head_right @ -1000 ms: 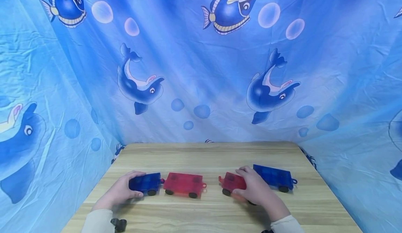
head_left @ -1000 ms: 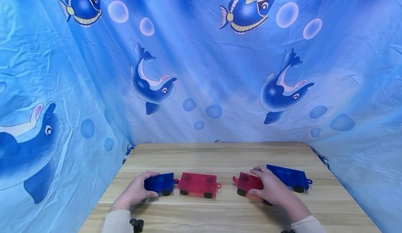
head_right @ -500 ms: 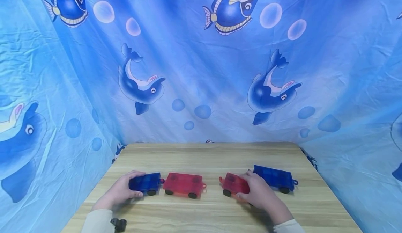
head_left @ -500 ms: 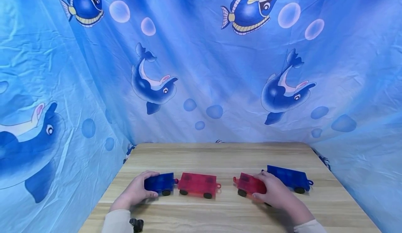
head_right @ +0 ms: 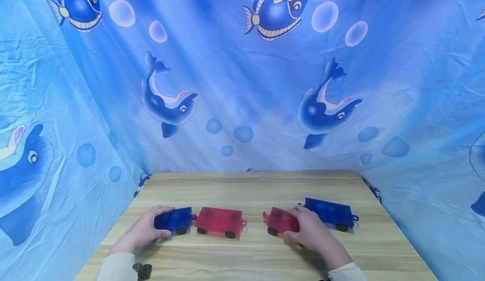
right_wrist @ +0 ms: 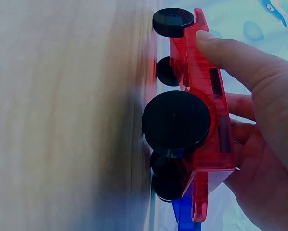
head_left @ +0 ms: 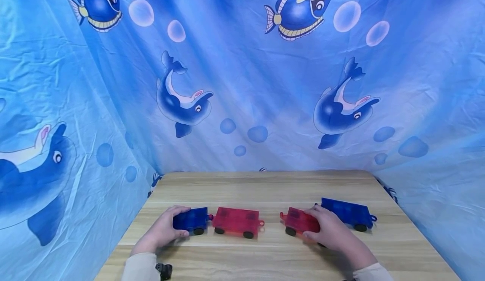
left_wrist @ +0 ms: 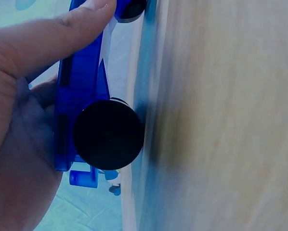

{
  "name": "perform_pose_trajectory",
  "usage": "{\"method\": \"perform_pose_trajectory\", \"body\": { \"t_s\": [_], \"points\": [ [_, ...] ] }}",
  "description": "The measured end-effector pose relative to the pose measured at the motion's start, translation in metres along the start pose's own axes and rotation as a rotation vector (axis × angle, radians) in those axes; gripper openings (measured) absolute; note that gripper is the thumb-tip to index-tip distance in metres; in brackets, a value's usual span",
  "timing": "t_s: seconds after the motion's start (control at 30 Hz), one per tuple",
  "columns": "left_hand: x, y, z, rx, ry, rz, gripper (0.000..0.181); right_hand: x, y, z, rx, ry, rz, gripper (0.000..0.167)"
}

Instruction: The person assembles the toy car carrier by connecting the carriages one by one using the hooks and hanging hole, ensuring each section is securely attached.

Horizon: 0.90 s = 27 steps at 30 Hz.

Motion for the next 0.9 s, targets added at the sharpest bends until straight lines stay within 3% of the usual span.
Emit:
{"method": "perform_pose_trajectory", "body": {
  "t_s": [0.37,0.6,0.8,0.9],
  "points": [
    [-0.002,0.001,-0.016,-0.046,0.015,-0.012,0.085,0.000,0.001,0.006,0.021,0.013,-0.003,0.070],
    [-0.017,0.005,-0.046,-0.087,-0.026,0.005,0.075,0.000,0.003,0.009,0.051,0.018,-0.016,0.069],
    [-0.032,0.010,-0.071,-0.157,-0.018,0.034,0.077,-0.001,0.004,0.009,0.045,0.030,-0.017,0.071],
    [-0.038,0.013,-0.081,-0.161,-0.006,0.053,0.079,-0.002,0.006,0.010,0.045,0.026,-0.007,0.073]
  ]
}}
Point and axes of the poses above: each hand's wrist, its own y-axis towards the middle knuckle, its own x-axis out of the back of the hand, z = x × y, the point moved 7 cm from there along y, towards the middle knuckle, and after that the axes turned 5 degrees about -z, right-handed, at the moved point
